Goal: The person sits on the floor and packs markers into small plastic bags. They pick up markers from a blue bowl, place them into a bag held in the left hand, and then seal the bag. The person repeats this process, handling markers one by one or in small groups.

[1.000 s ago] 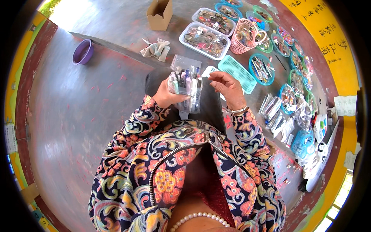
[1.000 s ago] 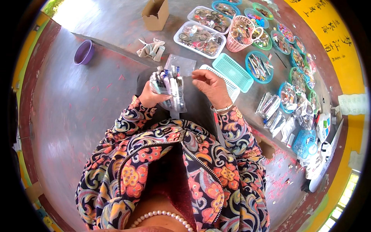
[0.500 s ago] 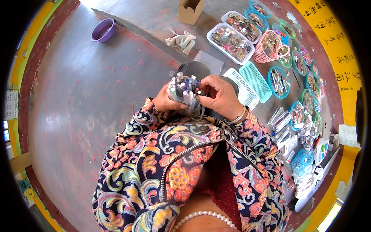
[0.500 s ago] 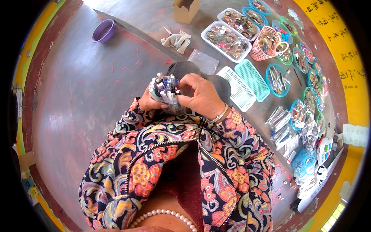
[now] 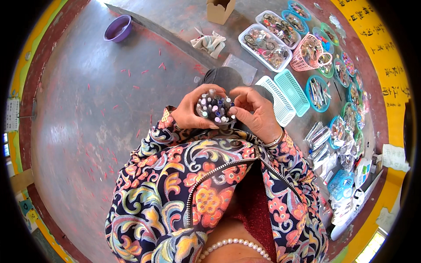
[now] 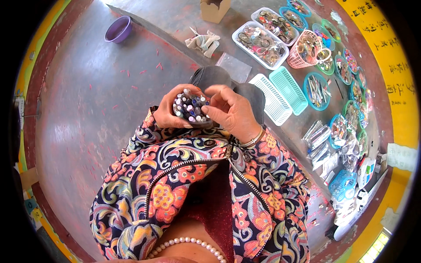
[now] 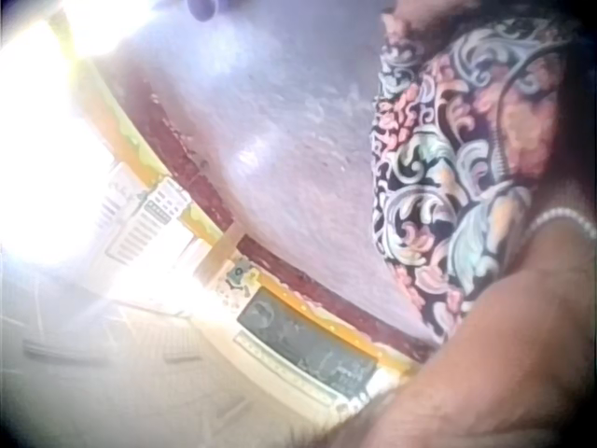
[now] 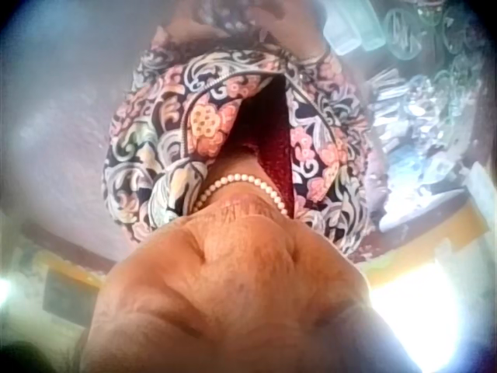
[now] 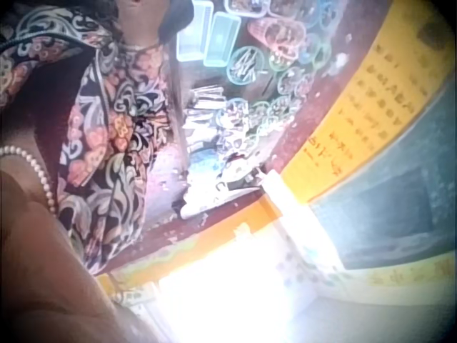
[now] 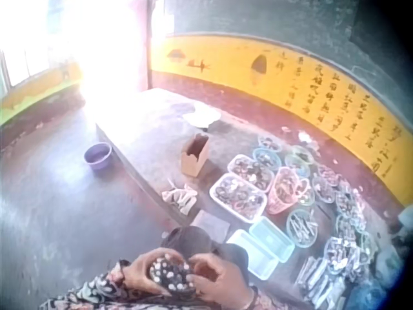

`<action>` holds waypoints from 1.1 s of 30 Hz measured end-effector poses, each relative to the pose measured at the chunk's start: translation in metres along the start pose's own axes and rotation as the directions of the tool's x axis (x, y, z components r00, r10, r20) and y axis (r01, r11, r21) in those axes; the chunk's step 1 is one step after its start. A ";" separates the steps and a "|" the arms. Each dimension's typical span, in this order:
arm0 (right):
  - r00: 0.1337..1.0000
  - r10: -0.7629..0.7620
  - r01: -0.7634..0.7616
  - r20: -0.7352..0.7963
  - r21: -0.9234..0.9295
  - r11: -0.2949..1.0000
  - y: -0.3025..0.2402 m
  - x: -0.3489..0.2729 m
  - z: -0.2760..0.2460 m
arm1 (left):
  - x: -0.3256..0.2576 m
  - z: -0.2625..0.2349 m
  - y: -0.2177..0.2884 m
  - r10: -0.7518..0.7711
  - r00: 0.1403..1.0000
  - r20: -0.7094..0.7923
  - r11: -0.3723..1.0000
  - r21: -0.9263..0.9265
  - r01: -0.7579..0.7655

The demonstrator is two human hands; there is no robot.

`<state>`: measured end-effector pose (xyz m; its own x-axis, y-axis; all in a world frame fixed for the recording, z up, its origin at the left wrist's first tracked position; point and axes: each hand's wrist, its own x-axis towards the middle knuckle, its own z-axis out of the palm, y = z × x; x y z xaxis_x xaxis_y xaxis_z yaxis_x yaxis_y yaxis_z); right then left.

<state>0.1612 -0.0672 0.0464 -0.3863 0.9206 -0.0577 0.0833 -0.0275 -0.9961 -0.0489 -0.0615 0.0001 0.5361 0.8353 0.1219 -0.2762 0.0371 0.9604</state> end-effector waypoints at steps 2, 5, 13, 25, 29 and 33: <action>1.000 -0.021 0.023 0.022 -0.096 0.995 0.006 0.001 -0.006 | 0.001 0.001 0.005 -0.002 1.000 0.030 0.991 0.133 -0.002; 0.993 -0.103 0.115 0.056 -0.281 0.953 0.010 0.001 -0.009 | 0.001 0.005 0.005 0.039 0.999 0.035 0.980 0.195 -0.045; 0.920 -0.380 0.349 0.091 -0.628 0.696 -0.024 -0.009 -0.015 | 0.004 0.004 -0.001 0.045 0.998 0.048 0.973 0.225 -0.054; 0.871 -0.026 0.310 -0.491 0.507 0.804 0.010 -0.024 -0.088 | 0.012 0.008 -0.001 0.001 1.000 0.029 0.996 0.084 -0.003; 0.860 0.093 0.240 -0.502 0.559 0.794 0.050 -0.025 -0.112 | 0.012 0.008 -0.003 0.022 0.999 0.046 0.988 0.153 -0.029; 0.726 0.319 0.149 -0.609 0.592 0.792 0.165 -0.022 -0.163 | 0.014 0.003 -0.005 0.010 0.997 0.072 0.991 0.132 -0.020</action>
<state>0.3327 -0.0287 -0.1062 0.3060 0.8968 -0.3195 -0.5357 -0.1152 -0.8365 -0.0383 -0.0517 -0.0020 0.5897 0.7937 0.1495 -0.1793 -0.0519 0.9824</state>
